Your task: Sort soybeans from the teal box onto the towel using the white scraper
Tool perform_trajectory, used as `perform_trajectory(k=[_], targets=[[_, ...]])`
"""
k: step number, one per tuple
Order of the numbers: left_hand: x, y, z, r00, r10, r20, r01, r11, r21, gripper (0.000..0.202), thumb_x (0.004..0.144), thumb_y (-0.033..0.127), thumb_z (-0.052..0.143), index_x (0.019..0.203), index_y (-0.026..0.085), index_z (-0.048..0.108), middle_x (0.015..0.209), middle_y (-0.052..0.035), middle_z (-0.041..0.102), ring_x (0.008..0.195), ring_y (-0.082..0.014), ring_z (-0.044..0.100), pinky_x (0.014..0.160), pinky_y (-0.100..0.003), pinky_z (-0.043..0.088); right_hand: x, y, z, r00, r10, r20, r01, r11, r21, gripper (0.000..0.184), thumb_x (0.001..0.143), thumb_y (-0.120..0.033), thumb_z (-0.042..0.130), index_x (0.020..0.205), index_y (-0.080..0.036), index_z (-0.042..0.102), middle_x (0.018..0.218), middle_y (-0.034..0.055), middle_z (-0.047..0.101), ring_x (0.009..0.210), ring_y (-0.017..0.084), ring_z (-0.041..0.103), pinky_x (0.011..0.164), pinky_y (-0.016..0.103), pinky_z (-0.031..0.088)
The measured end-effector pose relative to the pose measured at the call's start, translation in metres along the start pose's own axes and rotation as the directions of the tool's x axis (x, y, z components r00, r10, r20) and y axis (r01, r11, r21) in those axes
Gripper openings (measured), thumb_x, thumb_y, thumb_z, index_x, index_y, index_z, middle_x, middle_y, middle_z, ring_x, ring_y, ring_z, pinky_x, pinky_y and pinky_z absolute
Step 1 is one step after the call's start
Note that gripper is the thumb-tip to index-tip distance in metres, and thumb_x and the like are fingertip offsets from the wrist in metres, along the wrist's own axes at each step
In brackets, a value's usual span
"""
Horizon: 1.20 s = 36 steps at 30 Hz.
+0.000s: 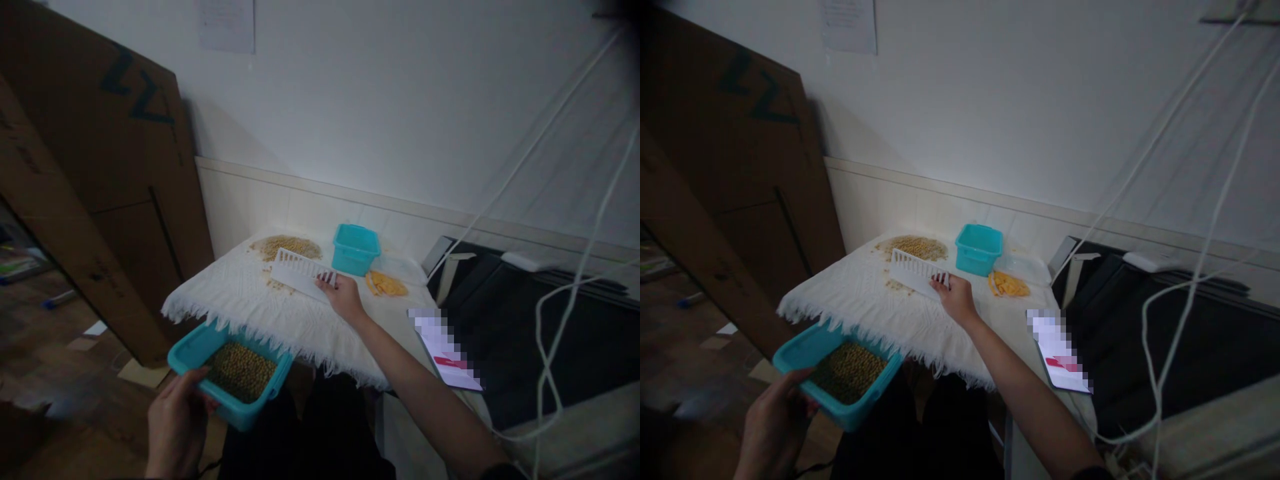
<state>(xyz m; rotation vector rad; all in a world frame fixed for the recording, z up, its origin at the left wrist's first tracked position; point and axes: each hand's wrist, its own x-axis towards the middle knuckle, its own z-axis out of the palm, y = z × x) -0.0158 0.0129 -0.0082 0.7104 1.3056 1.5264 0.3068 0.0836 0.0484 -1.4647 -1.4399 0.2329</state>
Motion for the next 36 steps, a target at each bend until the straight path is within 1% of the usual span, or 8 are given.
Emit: perform_trajectory(k=[3,6,9,15,21,25,30,36], targets=[[-0.005,0.006,0.006,0.989,-0.141,-0.034,0.138,0.988,-0.069,0.020,0.047,0.033,0.081,0.047,0.018,0.067,0.037,-0.0003,0.052,0.033,-0.0151,0.047,0.034,-0.026,0.034,-0.001,-0.001,0.001,0.999,-0.018,-0.035,0.017,0.999,-0.037,0.026,0.085,-0.038,0.069,0.081,-0.015,0.080,0.065,0.0027,0.072,0.058,0.018,0.059,0.056,0.026,0.038],[-0.010,0.012,0.010,0.978,-0.199,-0.054,0.193,0.976,-0.106,0.020,0.042,0.031,0.081,0.047,0.018,0.067,0.035,0.0003,0.052,0.031,-0.0136,0.046,0.033,-0.025,0.033,-0.002,-0.002,0.003,1.000,-0.020,-0.014,0.019,0.997,-0.078,0.029,0.084,-0.040,0.069,0.072,-0.015,0.076,0.055,0.0004,0.064,0.054,0.017,0.054,0.053,0.026,0.034],[-0.012,0.013,0.011,0.981,-0.186,-0.053,0.179,0.976,-0.121,0.020,0.043,0.032,0.081,0.047,0.018,0.067,0.034,0.0016,0.050,0.030,-0.0132,0.045,0.033,-0.024,0.032,-0.003,-0.001,0.005,1.000,-0.025,0.004,0.025,0.998,-0.062,0.030,0.084,-0.042,0.069,0.073,-0.014,0.077,0.056,0.0003,0.063,0.055,0.017,0.054,0.053,0.026,0.035],[-0.009,0.006,0.007,0.986,-0.168,-0.016,0.165,0.979,-0.119,0.023,0.048,0.033,0.082,0.046,0.018,0.064,0.035,0.0022,0.051,0.030,-0.0129,0.046,0.034,-0.024,0.033,-0.005,0.002,0.006,0.999,-0.033,0.013,0.033,0.999,-0.043,0.033,0.083,-0.046,0.068,0.074,-0.015,0.077,0.055,0.0000,0.062,0.054,0.016,0.051,0.053,0.027,0.034],[-0.011,0.008,0.010,0.984,-0.180,-0.017,0.176,0.976,-0.125,0.025,0.047,0.032,0.081,0.042,0.019,0.060,0.035,0.0012,0.051,0.030,-0.0131,0.046,0.032,-0.025,0.034,-0.007,0.000,0.005,0.999,-0.024,0.034,0.023,0.999,0.030,0.034,0.082,-0.047,0.068,0.078,-0.015,0.078,0.067,0.0055,0.072,0.063,0.022,0.061,0.061,0.030,0.044],[-0.013,0.009,0.010,0.985,-0.174,0.006,0.174,0.977,-0.123,0.026,0.048,0.033,0.081,0.041,0.019,0.060,0.034,0.0006,0.051,0.030,-0.0131,0.045,0.032,-0.025,0.033,-0.008,-0.002,0.004,0.998,-0.018,0.068,0.013,0.998,0.067,0.036,0.081,-0.049,0.068,0.081,-0.015,0.080,0.070,0.0065,0.075,0.065,0.023,0.064,0.059,0.030,0.044],[-0.014,0.010,0.010,0.986,-0.167,0.000,0.166,0.980,-0.112,0.024,0.049,0.034,0.080,0.044,0.019,0.062,0.034,-0.0004,0.053,0.029,-0.0134,0.045,0.032,-0.025,0.032,-0.010,-0.003,0.004,0.999,-0.005,0.051,0.002,0.999,0.049,0.040,0.081,-0.053,0.070,0.081,-0.014,0.080,0.070,0.0064,0.076,0.065,0.024,0.066,0.059,0.031,0.046],[-0.014,0.010,0.012,0.987,-0.161,0.002,0.160,0.981,-0.114,0.024,0.049,0.034,0.079,0.042,0.019,0.061,0.033,0.0005,0.051,0.029,-0.0129,0.045,0.032,-0.025,0.032,-0.011,-0.008,0.002,0.995,-0.006,0.097,-0.003,0.995,0.097,0.042,0.080,-0.054,0.071,0.084,-0.014,0.082,0.072,0.0079,0.077,0.065,0.024,0.067,0.057,0.030,0.046]])
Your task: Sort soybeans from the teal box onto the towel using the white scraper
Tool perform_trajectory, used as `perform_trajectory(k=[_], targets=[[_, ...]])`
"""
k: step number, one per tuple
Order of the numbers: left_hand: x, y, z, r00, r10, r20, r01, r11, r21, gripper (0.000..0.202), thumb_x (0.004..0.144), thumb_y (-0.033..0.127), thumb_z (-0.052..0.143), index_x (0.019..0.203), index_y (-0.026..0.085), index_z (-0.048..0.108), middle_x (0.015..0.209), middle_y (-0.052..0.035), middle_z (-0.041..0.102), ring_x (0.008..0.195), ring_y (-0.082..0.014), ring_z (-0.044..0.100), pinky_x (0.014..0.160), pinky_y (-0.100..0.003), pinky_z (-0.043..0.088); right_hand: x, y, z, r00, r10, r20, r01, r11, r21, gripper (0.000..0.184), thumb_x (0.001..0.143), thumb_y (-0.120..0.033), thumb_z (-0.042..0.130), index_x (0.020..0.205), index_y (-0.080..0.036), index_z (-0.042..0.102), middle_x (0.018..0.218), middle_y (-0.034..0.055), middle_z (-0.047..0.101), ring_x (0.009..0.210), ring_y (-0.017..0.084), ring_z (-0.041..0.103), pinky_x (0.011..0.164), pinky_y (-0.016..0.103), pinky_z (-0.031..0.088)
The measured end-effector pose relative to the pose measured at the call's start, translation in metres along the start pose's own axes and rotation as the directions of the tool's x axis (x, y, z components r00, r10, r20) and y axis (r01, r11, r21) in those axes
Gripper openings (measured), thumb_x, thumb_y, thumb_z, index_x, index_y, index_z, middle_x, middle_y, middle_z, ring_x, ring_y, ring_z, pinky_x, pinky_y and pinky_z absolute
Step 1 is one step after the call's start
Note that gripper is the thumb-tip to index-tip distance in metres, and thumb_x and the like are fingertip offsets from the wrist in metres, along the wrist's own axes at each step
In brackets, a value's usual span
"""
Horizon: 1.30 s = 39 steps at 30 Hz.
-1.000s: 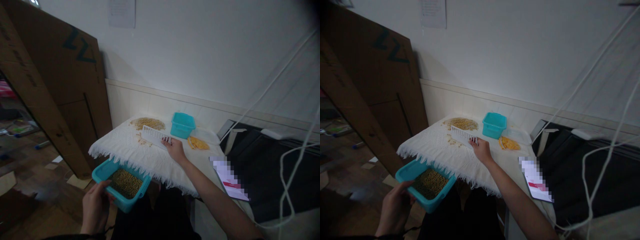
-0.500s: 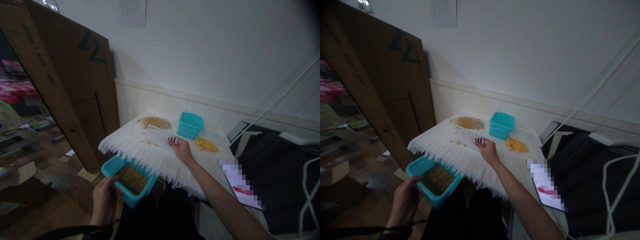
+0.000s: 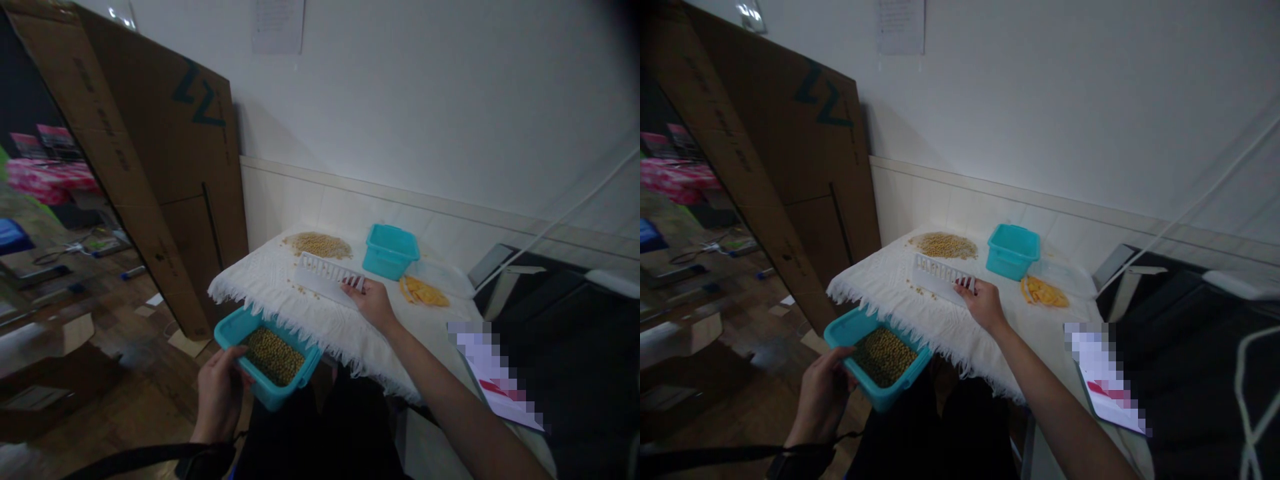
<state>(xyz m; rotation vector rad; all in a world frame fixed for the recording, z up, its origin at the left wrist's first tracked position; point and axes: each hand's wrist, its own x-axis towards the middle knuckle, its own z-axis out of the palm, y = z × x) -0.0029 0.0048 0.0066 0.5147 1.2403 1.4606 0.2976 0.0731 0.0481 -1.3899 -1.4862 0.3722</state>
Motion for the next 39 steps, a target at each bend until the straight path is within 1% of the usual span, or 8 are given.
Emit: perform_trajectory(k=[8,11,19,23,26,31,35,39], targets=[[0.0001,-0.0024,-0.0024,1.000,0.007,0.002,-0.007,1.000,0.021,0.024,0.051,0.035,0.079,0.044,0.020,0.060,0.034,-0.0004,0.052,0.029,-0.0133,0.044,0.034,-0.026,0.031,-0.0020,-0.0049,-0.0002,1.000,-0.001,0.030,0.000,0.998,0.058,0.041,0.077,-0.055,0.072,0.081,-0.015,0.081,0.073,0.0076,0.077,0.065,0.024,0.067,0.056,0.030,0.046],[0.0008,-0.0020,-0.0019,1.000,0.011,0.005,-0.011,0.999,0.031,0.023,0.050,0.036,0.077,0.044,0.021,0.061,0.033,-0.0009,0.052,0.028,-0.0139,0.044,0.033,-0.026,0.030,-0.0024,-0.0056,-0.0005,1.000,-0.007,0.019,0.006,0.998,0.057,0.043,0.077,-0.056,0.073,0.084,-0.014,0.082,0.073,0.0084,0.078,0.064,0.023,0.066,0.057,0.031,0.047],[-0.0010,-0.0005,0.0001,1.000,0.005,0.002,-0.005,1.000,0.016,0.022,0.049,0.034,0.078,0.044,0.020,0.062,0.033,-0.0006,0.052,0.028,-0.0137,0.045,0.033,-0.026,0.031,-0.0032,-0.0085,-0.0020,0.998,-0.011,0.055,0.009,0.999,0.046,0.042,0.078,-0.054,0.072,0.084,-0.014,0.083,0.075,0.0092,0.078,0.065,0.023,0.067,0.058,0.032,0.048],[-0.0015,-0.0010,-0.0007,1.000,0.011,0.001,-0.011,1.000,0.019,0.023,0.050,0.035,0.078,0.044,0.020,0.061,0.033,-0.0006,0.051,0.028,-0.0142,0.046,0.033,-0.026,0.031,-0.0031,-0.0077,-0.0014,0.997,-0.009,0.073,0.005,0.999,0.054,0.042,0.077,-0.055,0.073,0.083,-0.015,0.082,0.073,0.0082,0.077,0.064,0.023,0.065,0.058,0.031,0.047],[-0.0011,-0.0021,-0.0015,1.000,0.011,-0.001,-0.011,1.000,0.021,0.023,0.050,0.034,0.078,0.045,0.019,0.061,0.034,-0.0009,0.052,0.028,-0.0142,0.045,0.032,-0.026,0.030,-0.0027,-0.0065,-0.0015,0.999,-0.011,0.052,0.007,0.998,0.066,0.041,0.076,-0.054,0.073,0.082,-0.015,0.082,0.072,0.0076,0.076,0.063,0.022,0.064,0.058,0.031,0.047],[0.0002,-0.0032,-0.0019,1.000,0.012,-0.002,-0.012,1.000,0.015,0.023,0.050,0.034,0.078,0.045,0.020,0.061,0.033,0.0003,0.051,0.028,-0.0141,0.045,0.031,-0.026,0.031,-0.0020,-0.0073,-0.0046,0.999,0.010,0.036,-0.012,0.998,0.069,0.040,0.074,-0.055,0.073,0.072,-0.016,0.079,0.060,0.0039,0.068,0.055,0.019,0.057,0.054,0.029,0.042],[-0.0004,-0.0024,-0.0009,1.000,0.003,0.002,-0.003,1.000,0.016,0.023,0.050,0.034,0.078,0.045,0.020,0.061,0.034,-0.0008,0.052,0.028,-0.0139,0.045,0.031,-0.026,0.031,-0.0022,-0.0096,-0.0063,0.998,0.020,0.057,-0.026,0.995,0.099,0.038,0.072,-0.053,0.074,0.071,-0.016,0.079,0.060,0.0029,0.066,0.056,0.018,0.056,0.055,0.030,0.043],[-0.0005,-0.0024,0.0000,1.000,0.009,0.007,-0.009,1.000,0.013,0.024,0.051,0.034,0.079,0.043,0.019,0.062,0.034,-0.0018,0.053,0.029,-0.0137,0.046,0.032,-0.025,0.031,-0.0006,-0.0110,-0.0077,0.998,0.039,0.039,-0.043,0.995,0.094,0.041,0.071,-0.057,0.075,0.069,-0.016,0.078,0.059,0.0029,0.066,0.056,0.018,0.056,0.052,0.029,0.042]])
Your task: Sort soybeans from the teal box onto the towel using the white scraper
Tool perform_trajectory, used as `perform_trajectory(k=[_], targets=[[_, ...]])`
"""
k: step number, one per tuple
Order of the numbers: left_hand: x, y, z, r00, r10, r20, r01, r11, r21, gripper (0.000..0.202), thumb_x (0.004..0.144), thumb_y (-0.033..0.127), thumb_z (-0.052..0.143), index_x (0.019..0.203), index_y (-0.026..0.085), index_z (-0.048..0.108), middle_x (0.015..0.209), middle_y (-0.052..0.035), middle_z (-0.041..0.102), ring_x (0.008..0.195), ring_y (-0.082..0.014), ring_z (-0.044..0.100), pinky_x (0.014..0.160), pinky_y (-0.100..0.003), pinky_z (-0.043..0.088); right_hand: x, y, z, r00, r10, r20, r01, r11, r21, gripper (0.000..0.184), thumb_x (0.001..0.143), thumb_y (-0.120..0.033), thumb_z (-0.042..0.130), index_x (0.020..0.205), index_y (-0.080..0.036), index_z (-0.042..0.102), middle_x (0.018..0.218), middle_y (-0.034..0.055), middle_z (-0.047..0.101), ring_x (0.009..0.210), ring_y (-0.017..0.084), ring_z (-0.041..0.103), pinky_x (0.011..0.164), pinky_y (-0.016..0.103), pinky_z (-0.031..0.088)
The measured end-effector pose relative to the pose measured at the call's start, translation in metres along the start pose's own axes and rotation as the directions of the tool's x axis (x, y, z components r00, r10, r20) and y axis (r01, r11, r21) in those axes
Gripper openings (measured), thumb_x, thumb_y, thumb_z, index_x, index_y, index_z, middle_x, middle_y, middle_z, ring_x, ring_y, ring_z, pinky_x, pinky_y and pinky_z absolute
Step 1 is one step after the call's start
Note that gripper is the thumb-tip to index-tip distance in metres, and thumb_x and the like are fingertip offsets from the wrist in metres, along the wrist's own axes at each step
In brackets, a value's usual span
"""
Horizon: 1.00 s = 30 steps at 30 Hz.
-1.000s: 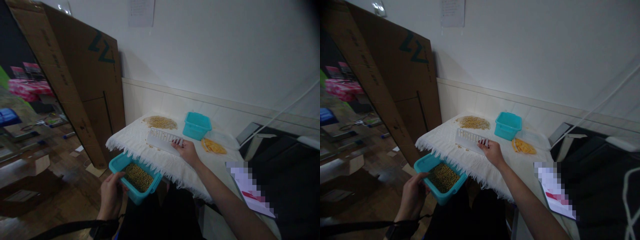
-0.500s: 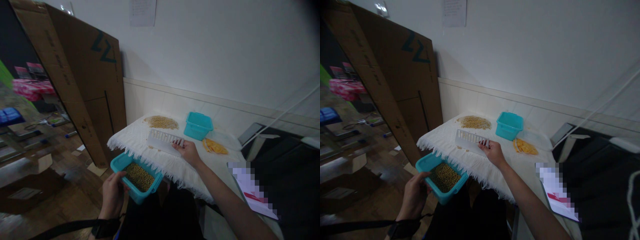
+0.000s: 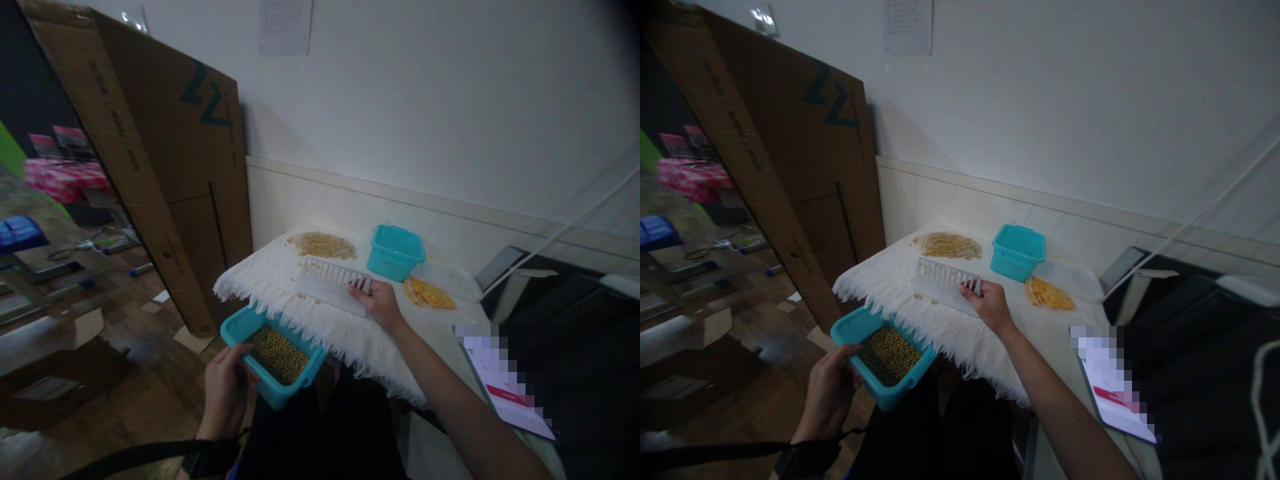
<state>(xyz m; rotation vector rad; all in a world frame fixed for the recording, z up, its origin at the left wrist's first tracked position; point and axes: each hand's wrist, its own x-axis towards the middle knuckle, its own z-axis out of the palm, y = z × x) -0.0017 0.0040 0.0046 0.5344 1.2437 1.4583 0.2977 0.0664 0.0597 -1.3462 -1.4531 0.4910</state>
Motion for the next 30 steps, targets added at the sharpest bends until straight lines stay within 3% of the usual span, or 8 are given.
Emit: perform_trajectory(k=[8,13,16,20,30], targets=[[0.003,-0.002,-0.004,1.000,-0.005,-0.005,0.005,1.000,-0.008,0.023,0.050,0.034,0.080,0.046,0.019,0.063,0.035,0.0016,0.051,0.029,-0.0127,0.045,0.032,-0.024,0.033,-0.007,-0.017,-0.026,0.998,0.016,-0.060,-0.016,1.000,0.004,0.040,0.070,-0.058,0.079,0.077,-0.018,0.081,0.076,0.0086,0.078,0.068,0.026,0.069,0.058,0.032,0.051],[0.003,-0.002,-0.003,1.000,-0.009,-0.019,0.009,1.000,-0.012,0.022,0.050,0.034,0.080,0.047,0.018,0.065,0.034,0.0007,0.052,0.028,-0.0125,0.045,0.032,-0.023,0.033,-0.040,-0.019,-0.038,0.993,0.044,-0.106,-0.059,0.987,-0.147,0.042,0.076,-0.057,0.074,0.070,-0.015,0.078,0.064,0.0064,0.073,0.057,0.021,0.062,0.051,0.028,0.043],[0.002,-0.001,-0.001,1.000,-0.022,-0.014,0.021,0.999,-0.034,0.023,0.048,0.032,0.081,0.043,0.018,0.063,0.034,0.0003,0.052,0.028,-0.0124,0.045,0.031,-0.023,0.033,-0.056,-0.018,-0.038,0.987,0.075,-0.139,-0.100,0.978,-0.185,0.044,0.076,-0.058,0.071,0.065,-0.015,0.076,0.057,0.0042,0.067,0.051,0.018,0.055,0.048,0.027,0.037],[0.000,0.001,0.001,0.999,-0.043,-0.020,0.042,0.998,-0.055,0.023,0.046,0.029,0.081,0.041,0.019,0.061,0.034,0.0016,0.051,0.028,-0.0128,0.046,0.030,-0.024,0.034,-0.066,-0.019,-0.033,0.984,0.106,-0.145,-0.124,0.985,-0.122,0.042,0.078,-0.056,0.071,0.074,-0.015,0.078,0.065,0.0048,0.072,0.056,0.019,0.060,0.052,0.028,0.041],[0.001,-0.004,0.000,1.000,-0.020,-0.004,0.020,0.999,-0.028,0.025,0.050,0.032,0.080,0.042,0.019,0.060,0.035,0.0007,0.052,0.029,-0.0122,0.046,0.031,-0.023,0.034,-0.062,-0.020,-0.014,0.986,0.091,-0.139,-0.104,0.991,-0.085,0.041,0.081,-0.053,0.070,0.075,-0.014,0.078,0.067,0.0061,0.074,0.058,0.020,0.062,0.054,0.029,0.044]])
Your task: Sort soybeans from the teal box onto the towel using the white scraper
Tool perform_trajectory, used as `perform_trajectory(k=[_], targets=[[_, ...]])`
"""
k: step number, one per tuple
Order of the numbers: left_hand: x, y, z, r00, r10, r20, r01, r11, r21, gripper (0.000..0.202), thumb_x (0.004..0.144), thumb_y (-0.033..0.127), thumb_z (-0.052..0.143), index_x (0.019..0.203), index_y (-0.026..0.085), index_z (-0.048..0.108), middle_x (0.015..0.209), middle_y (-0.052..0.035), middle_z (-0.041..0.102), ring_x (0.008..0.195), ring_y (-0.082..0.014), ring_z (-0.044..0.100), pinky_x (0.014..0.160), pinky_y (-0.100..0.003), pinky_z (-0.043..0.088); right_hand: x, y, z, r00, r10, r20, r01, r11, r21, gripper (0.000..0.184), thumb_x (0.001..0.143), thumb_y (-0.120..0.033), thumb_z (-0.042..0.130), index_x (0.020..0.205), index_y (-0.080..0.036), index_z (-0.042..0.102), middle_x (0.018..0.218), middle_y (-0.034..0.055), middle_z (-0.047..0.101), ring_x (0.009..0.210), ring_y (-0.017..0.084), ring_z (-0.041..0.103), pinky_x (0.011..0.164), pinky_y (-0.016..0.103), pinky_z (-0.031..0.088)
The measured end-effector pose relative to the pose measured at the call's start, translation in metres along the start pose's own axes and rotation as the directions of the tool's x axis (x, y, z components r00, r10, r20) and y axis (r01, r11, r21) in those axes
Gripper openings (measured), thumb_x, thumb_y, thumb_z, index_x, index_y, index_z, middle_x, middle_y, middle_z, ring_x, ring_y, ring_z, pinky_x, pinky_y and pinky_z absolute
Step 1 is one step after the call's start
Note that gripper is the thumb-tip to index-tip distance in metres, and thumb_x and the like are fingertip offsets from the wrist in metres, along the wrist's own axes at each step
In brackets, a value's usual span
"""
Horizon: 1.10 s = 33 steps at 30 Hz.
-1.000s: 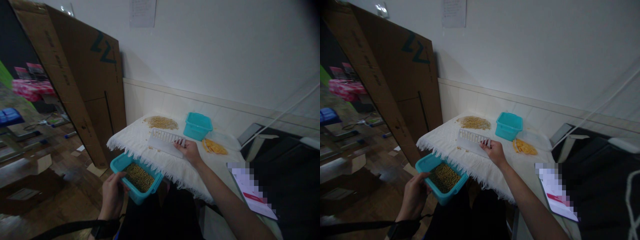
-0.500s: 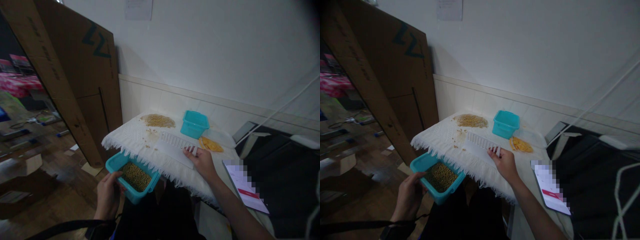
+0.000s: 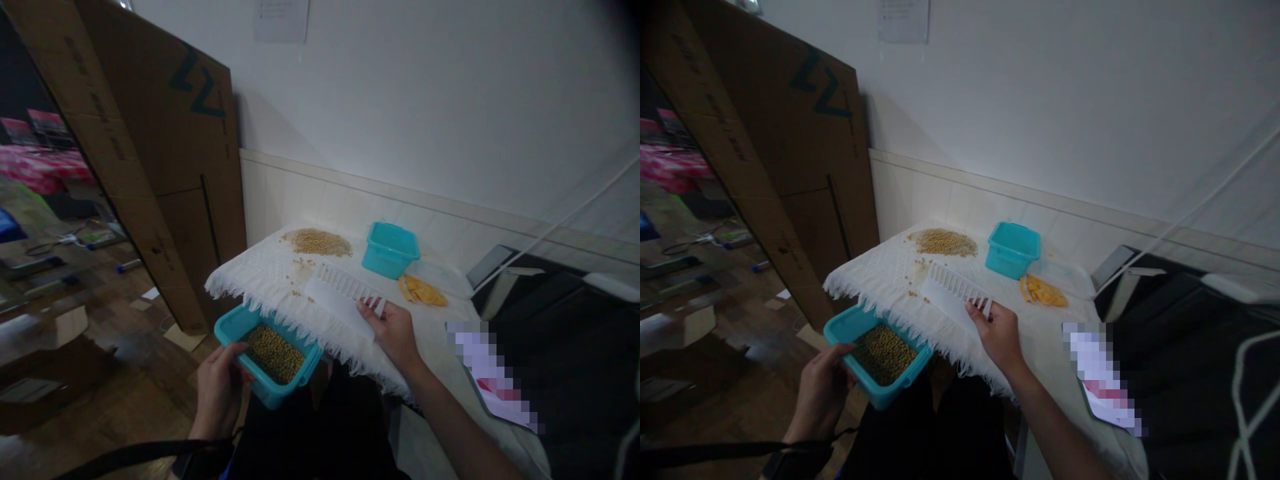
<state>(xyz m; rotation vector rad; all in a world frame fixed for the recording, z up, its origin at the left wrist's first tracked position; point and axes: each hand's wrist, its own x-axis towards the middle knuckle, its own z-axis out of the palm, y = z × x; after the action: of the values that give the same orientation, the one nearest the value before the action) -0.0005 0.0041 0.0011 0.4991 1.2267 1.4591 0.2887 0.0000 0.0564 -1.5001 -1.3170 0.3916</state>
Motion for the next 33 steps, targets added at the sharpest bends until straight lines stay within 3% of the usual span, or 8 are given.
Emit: perform_trajectory(k=[11,21,27,33], targets=[[-0.002,0.005,0.002,1.000,0.002,-0.013,-0.002,1.000,0.004,0.022,0.049,0.032,0.079,0.043,0.018,0.063,0.034,-0.0007,0.053,0.028,-0.0128,0.045,0.031,-0.023,0.033,0.004,-0.008,0.018,0.999,-0.021,0.039,0.022,1.000,-0.001,0.042,0.083,-0.052,0.067,0.076,-0.012,0.078,0.064,0.0060,0.072,0.058,0.020,0.061,0.053,0.028,0.042],[-0.002,0.005,0.002,1.000,0.028,0.000,-0.028,1.000,0.010,0.021,0.051,0.032,0.078,0.044,0.019,0.063,0.034,-0.0009,0.054,0.028,-0.0129,0.046,0.032,-0.024,0.033,0.000,-0.004,0.010,0.999,-0.010,0.050,0.009,1.000,0.019,0.042,0.081,-0.053,0.068,0.075,-0.012,0.078,0.062,0.0049,0.069,0.055,0.018,0.057,0.052,0.027,0.041],[-0.003,0.007,0.001,1.000,0.024,0.001,-0.024,1.000,0.012,0.021,0.050,0.031,0.079,0.045,0.017,0.064,0.034,-0.0011,0.053,0.028,-0.0133,0.046,0.032,-0.023,0.033,0.002,-0.007,0.016,0.998,-0.029,0.056,0.027,0.999,0.035,0.039,0.082,-0.051,0.069,0.075,-0.013,0.079,0.064,0.0050,0.071,0.059,0.019,0.060,0.054,0.027,0.043],[-0.003,0.006,0.001,1.000,0.028,-0.009,-0.028,1.000,0.012,0.020,0.052,0.031,0.078,0.045,0.019,0.064,0.035,0.0005,0.053,0.028,-0.0130,0.046,0.032,-0.023,0.032,-0.008,-0.011,0.009,0.997,-0.013,0.079,0.010,0.999,0.042,0.039,0.084,-0.051,0.069,0.081,-0.013,0.080,0.070,0.0058,0.075,0.061,0.020,0.063,0.057,0.029,0.047]])
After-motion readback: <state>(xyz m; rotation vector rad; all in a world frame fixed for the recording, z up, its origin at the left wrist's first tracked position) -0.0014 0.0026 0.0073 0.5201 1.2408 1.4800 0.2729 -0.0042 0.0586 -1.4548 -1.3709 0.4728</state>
